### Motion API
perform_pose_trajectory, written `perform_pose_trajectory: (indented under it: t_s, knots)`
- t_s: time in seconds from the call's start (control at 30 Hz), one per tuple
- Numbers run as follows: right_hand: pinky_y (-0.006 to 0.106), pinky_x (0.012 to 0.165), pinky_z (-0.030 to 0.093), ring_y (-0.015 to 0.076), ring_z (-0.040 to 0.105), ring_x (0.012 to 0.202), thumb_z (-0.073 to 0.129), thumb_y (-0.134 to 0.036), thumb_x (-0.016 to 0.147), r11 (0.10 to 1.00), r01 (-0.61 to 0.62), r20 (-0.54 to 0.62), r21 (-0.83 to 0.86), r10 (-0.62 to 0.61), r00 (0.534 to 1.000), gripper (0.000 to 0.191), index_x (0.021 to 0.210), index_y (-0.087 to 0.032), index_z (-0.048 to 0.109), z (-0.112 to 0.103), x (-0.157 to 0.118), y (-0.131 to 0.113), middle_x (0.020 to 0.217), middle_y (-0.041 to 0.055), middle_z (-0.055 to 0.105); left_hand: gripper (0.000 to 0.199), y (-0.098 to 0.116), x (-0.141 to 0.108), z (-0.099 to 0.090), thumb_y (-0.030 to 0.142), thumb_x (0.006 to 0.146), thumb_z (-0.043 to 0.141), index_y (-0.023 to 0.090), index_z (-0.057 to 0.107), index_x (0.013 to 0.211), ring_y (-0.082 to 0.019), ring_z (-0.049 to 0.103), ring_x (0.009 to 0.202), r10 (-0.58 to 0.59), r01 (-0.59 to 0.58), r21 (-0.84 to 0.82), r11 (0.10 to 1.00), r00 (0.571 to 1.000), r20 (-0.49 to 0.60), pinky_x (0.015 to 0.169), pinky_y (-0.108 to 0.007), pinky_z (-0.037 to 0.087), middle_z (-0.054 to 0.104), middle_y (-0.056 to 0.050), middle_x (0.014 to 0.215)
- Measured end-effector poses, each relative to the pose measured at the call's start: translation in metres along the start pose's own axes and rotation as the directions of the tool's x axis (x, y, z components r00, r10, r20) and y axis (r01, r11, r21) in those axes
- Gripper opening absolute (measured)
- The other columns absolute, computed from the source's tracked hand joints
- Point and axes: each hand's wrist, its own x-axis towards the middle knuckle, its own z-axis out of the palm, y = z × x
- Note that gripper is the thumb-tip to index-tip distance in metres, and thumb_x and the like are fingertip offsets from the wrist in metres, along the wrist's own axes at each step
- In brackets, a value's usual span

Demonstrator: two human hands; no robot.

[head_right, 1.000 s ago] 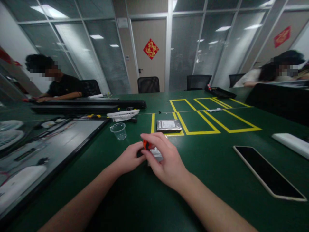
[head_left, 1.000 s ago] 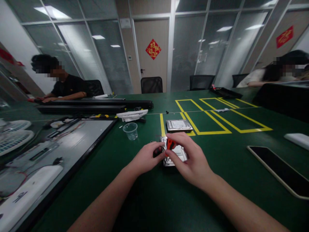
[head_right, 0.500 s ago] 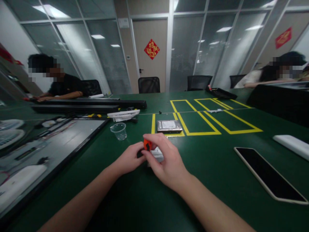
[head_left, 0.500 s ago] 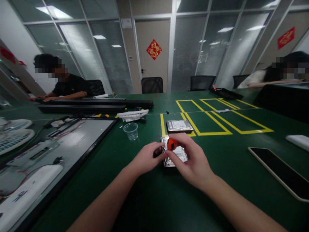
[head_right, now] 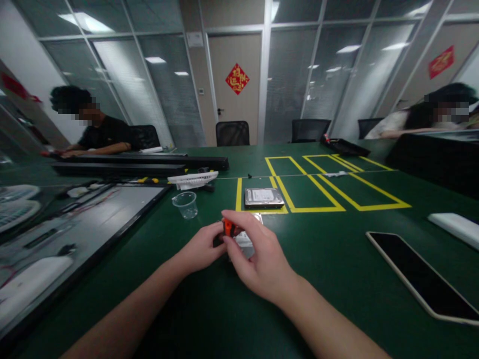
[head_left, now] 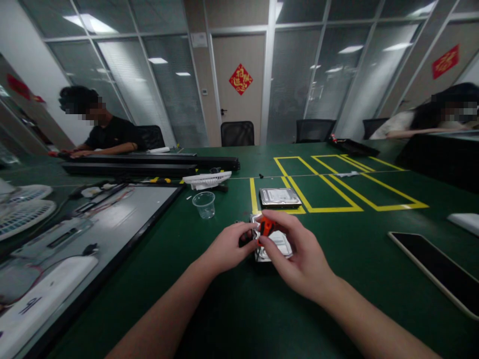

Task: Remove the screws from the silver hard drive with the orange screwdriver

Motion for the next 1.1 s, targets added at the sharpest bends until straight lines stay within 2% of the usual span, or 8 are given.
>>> perform_pose_trajectory:
  t_s: [0.13,0.33,0.63,0.77,0.9,1.1]
  knots:
    - [0.044,0.1,0.062,0.0242,0.072,0.114,0.066,-0.015,0.099,0.999,-0.024,0.0,0.033,0.024,1.0,0.056,0.15,-0.03,0.05,0.0004,-0.0015,-0.0005,0.133,0.0094,0.07,0.028,-0.0004,0.0003,-0.0002,0.031,0.098,0.07,0.023,0.074,0.124,-0.026,0.068,0.1,-0.01,0.01,0.005,1.0,1.0,0.003,0.087,-0.036,0.053,0.075,-0.007,0.115]
    - [0.045,0.097,0.063,0.0258,0.069,0.113,0.071,-0.017,0.097,0.996,0.056,-0.024,-0.069,-0.057,0.998,0.048,0.142,-0.032,0.058,-0.0013,0.0043,-0.0012,0.125,0.0086,0.069,0.025,0.0011,0.0,-0.0018,0.036,0.1,0.069,0.022,0.076,0.119,-0.027,0.068,0.101,-0.016,0.016,0.007,1.0,1.0,0.01,0.092,-0.038,0.054,0.075,-0.009,0.113]
    - [0.044,0.097,0.062,0.0239,0.071,0.11,0.066,-0.015,0.099,0.998,-0.04,-0.004,0.04,0.041,0.999,0.057,0.151,-0.031,0.049,0.0004,-0.0026,-0.0007,0.132,0.0098,0.07,0.022,0.0021,0.0003,-0.0012,0.032,0.098,0.07,0.021,0.075,0.117,-0.026,0.068,0.1,-0.017,0.017,-0.017,1.0,1.0,0.001,0.089,-0.036,0.053,0.075,-0.008,0.114]
    - [0.042,0.094,0.061,0.0236,0.07,0.108,0.075,-0.019,0.096,1.0,0.0,-0.015,-0.009,0.0,1.0,0.057,0.147,-0.031,0.052,-0.0001,-0.0002,0.0005,0.126,0.0084,0.069,0.022,0.0006,0.0004,-0.0018,0.031,0.098,0.071,0.02,0.075,0.116,-0.026,0.068,0.101,-0.022,0.022,-0.017,1.0,1.0,0.014,0.089,-0.036,0.053,0.074,-0.008,0.116]
    - [0.04,0.089,0.061,0.0222,0.068,0.103,0.073,-0.017,0.097,0.998,0.039,-0.036,-0.04,-0.04,0.999,0.048,0.14,-0.03,0.058,-0.0007,0.0027,-0.0002,0.119,0.007,0.069,0.024,-0.0003,0.0003,-0.0013,0.034,0.099,0.069,0.02,0.075,0.119,-0.025,0.067,0.094,-0.015,0.015,0.001,1.0,1.0,0.013,0.084,-0.035,0.052,0.074,-0.007,0.107]
    - [0.04,0.098,0.06,0.0214,0.069,0.11,0.066,-0.011,0.097,0.999,0.035,-0.001,0.001,-0.035,0.999,0.053,0.146,-0.028,0.056,-0.0006,0.0025,-0.0058,0.127,0.0074,0.07,0.025,-0.0008,-0.0002,-0.0008,0.034,0.098,0.071,0.02,0.075,0.119,-0.027,0.067,0.101,-0.017,0.017,-0.024,1.0,1.0,-0.003,0.088,-0.036,0.052,0.074,-0.008,0.115]
